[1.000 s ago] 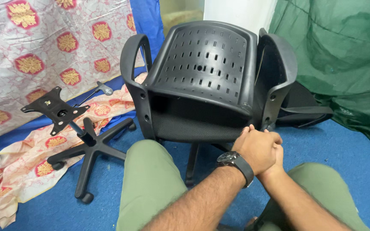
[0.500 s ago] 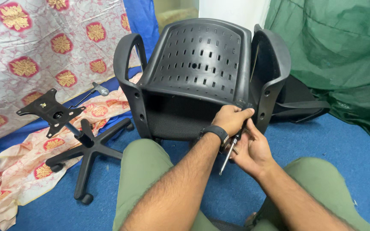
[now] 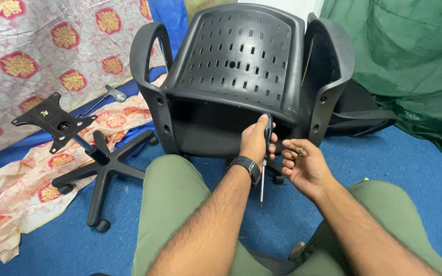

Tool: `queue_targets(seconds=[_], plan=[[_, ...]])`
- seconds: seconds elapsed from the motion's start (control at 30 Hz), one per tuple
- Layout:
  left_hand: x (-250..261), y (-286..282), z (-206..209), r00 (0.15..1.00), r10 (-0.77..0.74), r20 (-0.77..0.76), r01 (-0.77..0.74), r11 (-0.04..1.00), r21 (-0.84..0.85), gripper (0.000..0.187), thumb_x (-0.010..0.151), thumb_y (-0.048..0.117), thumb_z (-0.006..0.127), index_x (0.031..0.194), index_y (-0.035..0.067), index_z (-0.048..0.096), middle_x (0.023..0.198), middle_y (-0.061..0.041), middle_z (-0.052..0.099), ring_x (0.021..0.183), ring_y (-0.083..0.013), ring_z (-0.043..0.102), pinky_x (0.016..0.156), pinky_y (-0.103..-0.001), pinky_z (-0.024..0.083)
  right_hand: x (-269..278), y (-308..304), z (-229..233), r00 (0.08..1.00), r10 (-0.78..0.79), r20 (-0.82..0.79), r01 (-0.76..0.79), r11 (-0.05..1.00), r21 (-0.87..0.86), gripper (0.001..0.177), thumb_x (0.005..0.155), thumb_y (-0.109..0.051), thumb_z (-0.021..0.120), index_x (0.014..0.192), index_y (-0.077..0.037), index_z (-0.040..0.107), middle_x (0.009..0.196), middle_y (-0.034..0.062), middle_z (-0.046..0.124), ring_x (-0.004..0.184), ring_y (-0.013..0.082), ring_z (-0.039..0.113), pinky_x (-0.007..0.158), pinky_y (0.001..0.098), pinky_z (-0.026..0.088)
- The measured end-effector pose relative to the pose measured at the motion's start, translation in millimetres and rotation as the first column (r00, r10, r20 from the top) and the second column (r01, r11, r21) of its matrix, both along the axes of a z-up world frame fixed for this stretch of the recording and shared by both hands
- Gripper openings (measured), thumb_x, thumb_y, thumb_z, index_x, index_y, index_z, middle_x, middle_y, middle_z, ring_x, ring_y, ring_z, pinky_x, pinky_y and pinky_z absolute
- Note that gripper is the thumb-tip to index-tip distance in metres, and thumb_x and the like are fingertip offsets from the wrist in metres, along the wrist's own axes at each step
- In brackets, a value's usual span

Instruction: The person assembles an office chair by attaching the armrests to the seat using a screwdriver. They insert screws into the armrest mounting holes and tighten them to secure the parts.

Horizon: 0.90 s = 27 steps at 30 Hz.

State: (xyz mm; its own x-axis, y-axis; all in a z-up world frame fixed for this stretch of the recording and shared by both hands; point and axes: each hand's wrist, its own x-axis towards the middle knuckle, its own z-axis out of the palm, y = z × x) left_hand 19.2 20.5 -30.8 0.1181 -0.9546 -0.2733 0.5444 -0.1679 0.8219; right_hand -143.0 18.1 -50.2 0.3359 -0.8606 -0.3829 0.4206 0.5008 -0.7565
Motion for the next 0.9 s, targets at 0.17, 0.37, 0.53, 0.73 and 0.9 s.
queue_targets(seconds=[0.17,0.37,0.53,0.73,0.9], plan=[[-4,14,-13,0.999,-0.007,-0.041,0.010,0.997,0.080,0.032,0.096,0.042,0.063,0.096,0.010,0.064,0.068,0.000,0.058,0.045,-0.0083,0.048,0.039,-0.025,0.040,4,9,17,0.921,-0.116,0.371,0.040,0.977,0.208,0.033,0.084,-0.005,0.045,0.113,0.000,0.060,0.095,0.0125,0.066,0.084,0.0207,0.067,0.073,0.0294,0.056],[-8,14,-15,0.992,-0.036,0.118,0.029,0.998,0.061,0.018,0.088,0.021,0.073,0.084,0.009,0.060,0.067,0.001,0.057,0.048,-0.0070,0.051,0.041,-0.025,0.043,-5,-6,3,0.924,-0.106,0.368,0.065,0.990,0.123,0.031,0.094,-0.003,0.056,0.125,0.000,0.062,0.105,0.0107,0.070,0.092,0.0177,0.070,0.081,0.0283,0.059],[-10,15,-3,1.000,0.015,-0.010,-0.012,0.975,0.221,0.021,0.088,0.025,0.071,0.082,0.010,0.058,0.065,0.002,0.055,0.047,-0.0078,0.050,0.039,-0.025,0.042,-9,-6,-8,0.981,0.064,0.184,-0.064,0.998,-0.005,0.015,0.102,-0.011,0.062,0.115,-0.004,0.064,0.084,0.0027,0.061,0.065,0.0105,0.055,0.054,0.0241,0.045],[-27,6,9,0.981,-0.067,-0.182,0.083,0.993,0.085,0.019,0.090,0.027,0.065,0.086,0.014,0.052,0.065,-0.001,0.054,0.048,-0.0103,0.050,0.037,-0.027,0.040,-7,-2,-7,0.996,-0.012,0.091,0.002,0.995,0.102,0.019,0.096,-0.016,0.055,0.106,-0.005,0.067,0.080,0.0007,0.062,0.063,0.0092,0.054,0.050,0.0199,0.040],[-26,-2,3,0.993,-0.092,-0.071,0.099,0.991,0.088,0.020,0.092,0.029,0.066,0.089,0.010,0.061,0.068,0.000,0.058,0.050,-0.0087,0.052,0.042,-0.026,0.042,-14,-7,-10,0.942,-0.057,0.331,0.048,0.998,0.036,0.024,0.106,-0.031,0.065,0.103,-0.007,0.064,0.075,-0.0006,0.057,0.057,0.0072,0.048,0.046,0.0209,0.038]])
